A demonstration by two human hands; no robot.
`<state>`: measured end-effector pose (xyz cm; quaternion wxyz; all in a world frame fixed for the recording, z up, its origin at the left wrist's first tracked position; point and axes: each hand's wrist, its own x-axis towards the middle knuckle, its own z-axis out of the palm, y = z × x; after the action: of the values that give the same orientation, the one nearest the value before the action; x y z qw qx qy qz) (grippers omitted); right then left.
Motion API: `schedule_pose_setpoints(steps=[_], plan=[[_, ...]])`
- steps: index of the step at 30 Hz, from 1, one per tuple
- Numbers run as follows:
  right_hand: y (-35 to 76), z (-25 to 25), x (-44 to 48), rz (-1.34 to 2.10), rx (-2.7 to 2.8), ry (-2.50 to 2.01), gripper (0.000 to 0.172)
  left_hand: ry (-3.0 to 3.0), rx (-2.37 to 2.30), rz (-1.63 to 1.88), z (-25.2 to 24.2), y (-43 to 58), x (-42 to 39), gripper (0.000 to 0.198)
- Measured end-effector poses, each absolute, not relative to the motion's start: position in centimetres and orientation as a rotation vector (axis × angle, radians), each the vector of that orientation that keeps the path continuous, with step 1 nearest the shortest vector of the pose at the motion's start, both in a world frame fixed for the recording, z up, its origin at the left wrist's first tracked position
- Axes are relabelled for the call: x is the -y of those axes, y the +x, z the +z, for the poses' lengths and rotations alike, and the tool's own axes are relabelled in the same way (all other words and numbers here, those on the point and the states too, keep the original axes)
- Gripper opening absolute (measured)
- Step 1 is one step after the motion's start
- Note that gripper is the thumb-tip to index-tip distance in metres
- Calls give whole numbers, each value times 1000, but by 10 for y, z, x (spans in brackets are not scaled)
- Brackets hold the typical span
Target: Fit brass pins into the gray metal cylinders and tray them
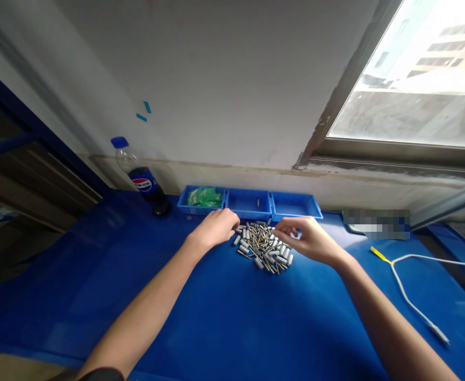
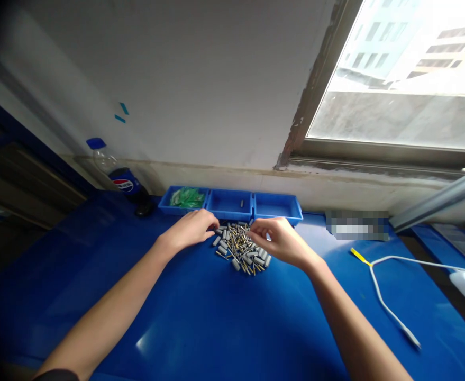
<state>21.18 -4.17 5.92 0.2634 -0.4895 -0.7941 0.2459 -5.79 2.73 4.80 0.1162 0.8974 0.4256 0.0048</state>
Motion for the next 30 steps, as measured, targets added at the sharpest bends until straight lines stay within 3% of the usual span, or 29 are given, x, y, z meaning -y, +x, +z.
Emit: schedule_pose_setpoints(steps=[12, 17, 24, 30], plan=[[180, 23, 29, 790, 2103, -1262, 19, 2676, -1264, -43, 47, -53, -24, 10], [174, 15, 29, 840, 1942, -1298, 19, 2520, -1205, 184, 57, -55, -27, 5], [162, 9, 26, 1229, 1531, -1183, 38, 2202, -992, 492, 59, -50, -25, 10], [163, 10, 18, 1208, 1419, -1195, 41, 2290, -1027, 471, 58, -47, -26, 13]])
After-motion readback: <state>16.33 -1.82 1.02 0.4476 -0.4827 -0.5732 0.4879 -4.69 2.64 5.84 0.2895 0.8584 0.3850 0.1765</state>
